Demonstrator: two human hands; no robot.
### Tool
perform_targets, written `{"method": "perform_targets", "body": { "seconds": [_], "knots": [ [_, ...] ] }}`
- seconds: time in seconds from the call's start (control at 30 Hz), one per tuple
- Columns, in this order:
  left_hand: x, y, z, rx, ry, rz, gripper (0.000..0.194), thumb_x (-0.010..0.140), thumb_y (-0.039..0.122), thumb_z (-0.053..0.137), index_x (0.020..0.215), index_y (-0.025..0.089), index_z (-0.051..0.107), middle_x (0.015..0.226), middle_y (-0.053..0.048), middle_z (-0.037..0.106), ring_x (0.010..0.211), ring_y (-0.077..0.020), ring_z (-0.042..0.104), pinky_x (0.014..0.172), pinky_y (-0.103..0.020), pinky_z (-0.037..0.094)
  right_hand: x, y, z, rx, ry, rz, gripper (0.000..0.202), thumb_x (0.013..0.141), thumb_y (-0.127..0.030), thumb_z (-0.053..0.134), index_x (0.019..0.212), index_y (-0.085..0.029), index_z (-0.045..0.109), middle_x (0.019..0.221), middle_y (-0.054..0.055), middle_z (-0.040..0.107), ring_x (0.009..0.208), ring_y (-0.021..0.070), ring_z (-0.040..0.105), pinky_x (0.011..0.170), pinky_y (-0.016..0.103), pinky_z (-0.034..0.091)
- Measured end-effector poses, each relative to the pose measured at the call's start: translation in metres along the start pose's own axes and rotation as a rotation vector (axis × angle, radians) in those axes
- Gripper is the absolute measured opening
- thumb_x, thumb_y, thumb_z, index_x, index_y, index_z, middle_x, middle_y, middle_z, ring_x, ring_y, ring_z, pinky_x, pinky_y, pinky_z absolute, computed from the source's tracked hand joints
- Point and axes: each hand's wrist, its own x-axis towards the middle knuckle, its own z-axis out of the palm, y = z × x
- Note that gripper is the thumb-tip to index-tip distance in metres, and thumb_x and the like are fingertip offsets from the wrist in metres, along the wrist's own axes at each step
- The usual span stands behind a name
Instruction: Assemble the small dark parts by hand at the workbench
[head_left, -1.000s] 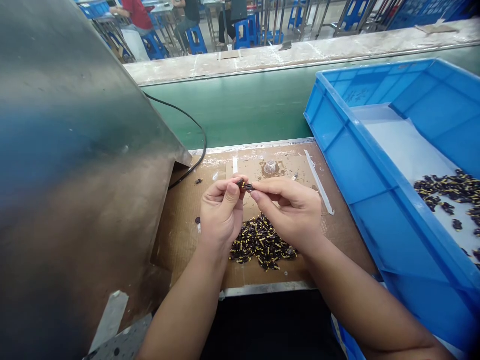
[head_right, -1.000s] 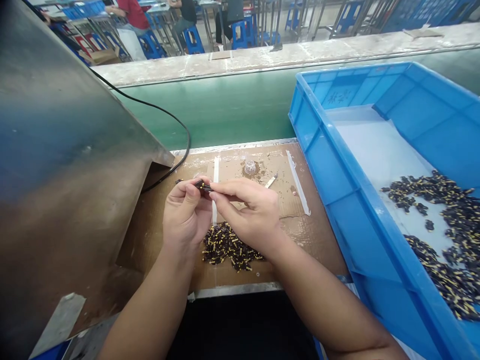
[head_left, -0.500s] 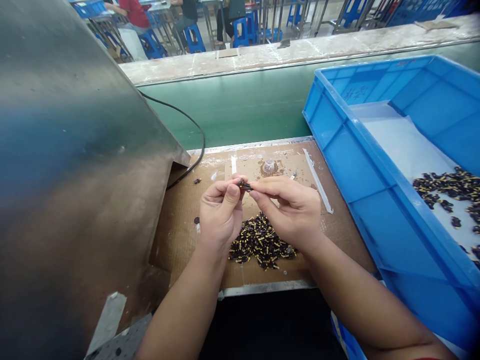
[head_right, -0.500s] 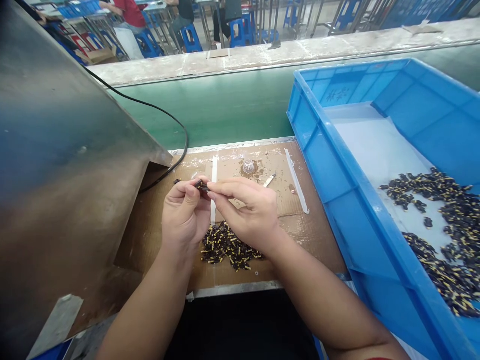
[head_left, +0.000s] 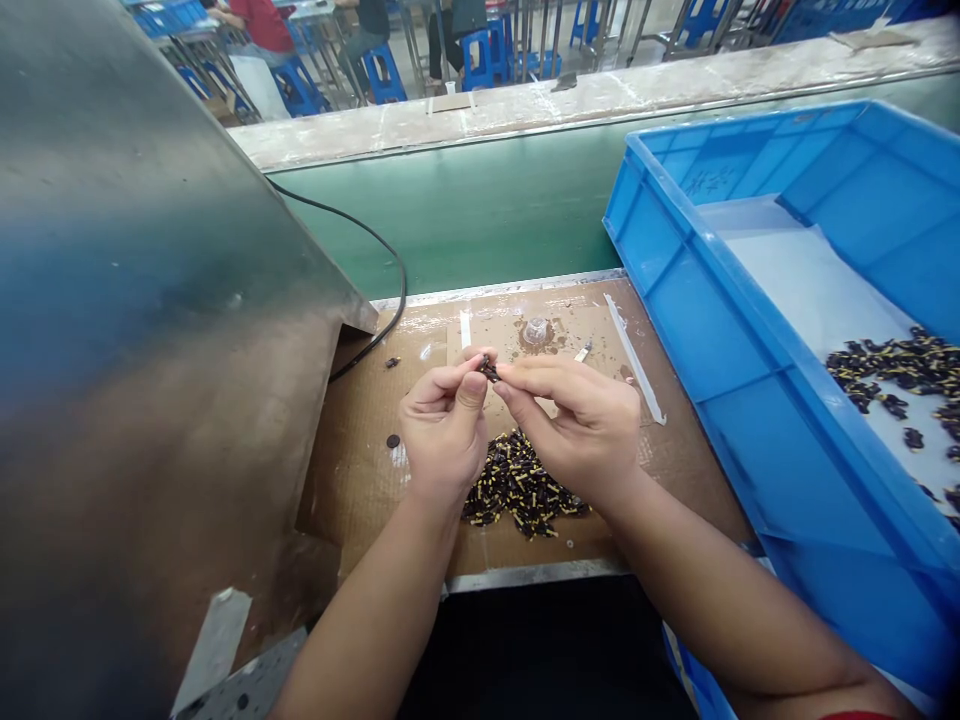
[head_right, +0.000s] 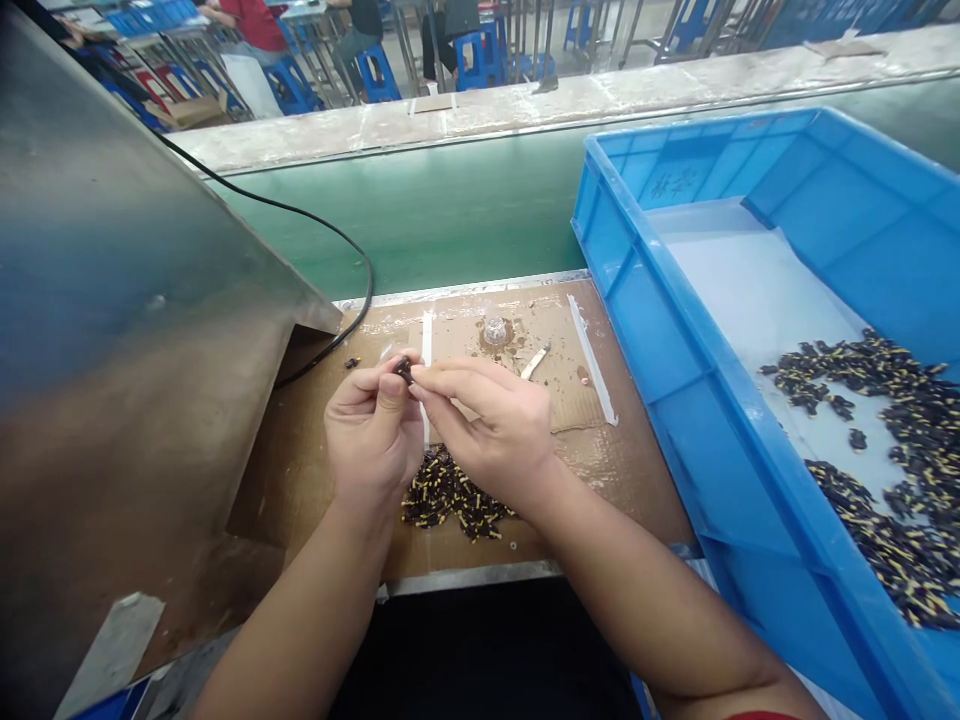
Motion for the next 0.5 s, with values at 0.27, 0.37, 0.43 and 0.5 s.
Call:
{"method": "perform_targets", "body": {
  "seconds": [0.27, 0.37, 0.43, 0.5],
  "knots": [
    [0.008, 0.001, -0.007, 0.130, -0.088, 0.086, 0.024, 0.096, 0.033, 0.066, 0.118, 0.028, 0.074, 0.123, -0.006, 0.072, 0.112, -0.0192, 0.070, 0.101, -0.035, 0.058, 0.002, 0.013, -0.005, -0.132, 0.041, -0.159, 0.033, 0.090, -0.010, 0.068, 0.115, -0.030, 0.072, 0.104, 0.001, 0.079, 0.092, 0.0176, 0.075, 0.086, 0.035, 0.065],
    [0.010, 0.004, -0.011, 0.317, -0.103, 0.243, 0.028, 0.095, 0.028, 0.066, 0.122, 0.025, 0.073, 0.116, -0.008, 0.074, 0.106, -0.0203, 0.071, 0.098, -0.037, 0.059, 0.001, 0.017, -0.009, -0.204, 0.024, -0.264, 0.038, 0.086, -0.006, 0.070, 0.118, -0.027, 0.071, 0.109, 0.005, 0.077, 0.096, 0.0189, 0.074, 0.088, 0.035, 0.065],
    [0.008, 0.006, -0.012, 0.396, -0.140, 0.301, 0.029, 0.092, 0.022, 0.067, 0.121, 0.025, 0.074, 0.112, -0.007, 0.074, 0.101, -0.0190, 0.071, 0.095, -0.035, 0.059, -0.001, 0.019, -0.009, -0.214, -0.003, -0.291, 0.039, 0.086, -0.005, 0.070, 0.118, -0.026, 0.071, 0.112, 0.006, 0.076, 0.099, 0.0193, 0.074, 0.088, 0.036, 0.065],
    [0.005, 0.009, -0.010, 0.446, -0.171, 0.324, 0.031, 0.091, 0.018, 0.067, 0.120, 0.025, 0.074, 0.112, -0.006, 0.074, 0.100, -0.0185, 0.071, 0.094, -0.034, 0.059, -0.002, 0.019, -0.009, -0.202, -0.009, -0.300, 0.040, 0.086, -0.005, 0.070, 0.119, -0.027, 0.071, 0.114, 0.006, 0.075, 0.100, 0.0194, 0.073, 0.088, 0.036, 0.065]
  ]
}}
